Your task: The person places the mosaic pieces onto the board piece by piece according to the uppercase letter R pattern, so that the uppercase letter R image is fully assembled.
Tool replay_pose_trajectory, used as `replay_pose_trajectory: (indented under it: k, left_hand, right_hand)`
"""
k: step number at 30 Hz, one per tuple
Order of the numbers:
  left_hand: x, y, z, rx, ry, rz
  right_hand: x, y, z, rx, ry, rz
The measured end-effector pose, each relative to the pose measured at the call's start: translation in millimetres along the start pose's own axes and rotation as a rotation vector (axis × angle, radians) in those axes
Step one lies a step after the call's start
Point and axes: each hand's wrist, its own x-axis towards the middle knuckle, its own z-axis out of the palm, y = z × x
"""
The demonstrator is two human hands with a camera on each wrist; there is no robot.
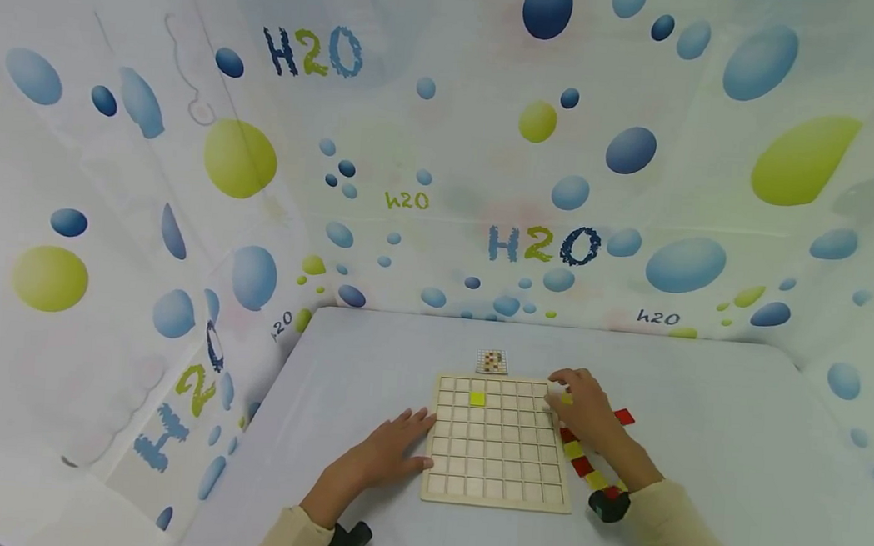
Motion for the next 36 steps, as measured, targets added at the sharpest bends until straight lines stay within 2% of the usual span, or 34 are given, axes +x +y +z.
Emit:
replay_pose_trajectory:
  k: [7, 12, 15, 20, 28, 36]
  left_hand:
    - [0.4, -1.3, 0.6, -0.012, 0.003, 0.0]
    - [0.2, -1.9, 1.1, -0.019, -0.003, -0.005]
    - [-0.7, -1.4, 1.4, -0.014, 0.0, -0.004]
    - [-2.0, -0.1, 0.3, -0.005, 0.003, -0.007]
    - [0.1, -0.3, 0.4, -0.002, 0.0, 0.015]
    - [-0.7, 1.3, -0.2, 0.016, 0.007, -0.003]
  right_hand:
    - [-22.3, 40.7, -38.0, -0.071, 0.063, 0.174]
    - [-32.2, 57.5, -50.8, -0.115, 0.021, 0.244]
    - [-34.9, 66.0, -53.1, -0.091, -0.016, 0.239]
    - [-35.4, 76.0, -52.1, -0.065, -0.038, 0.166]
    - [-34.0, 84.0, -50.4, -0.044, -0.024, 0.161]
    - [-26.0, 89.7, -43.4, -0.044, -0.004, 0.143]
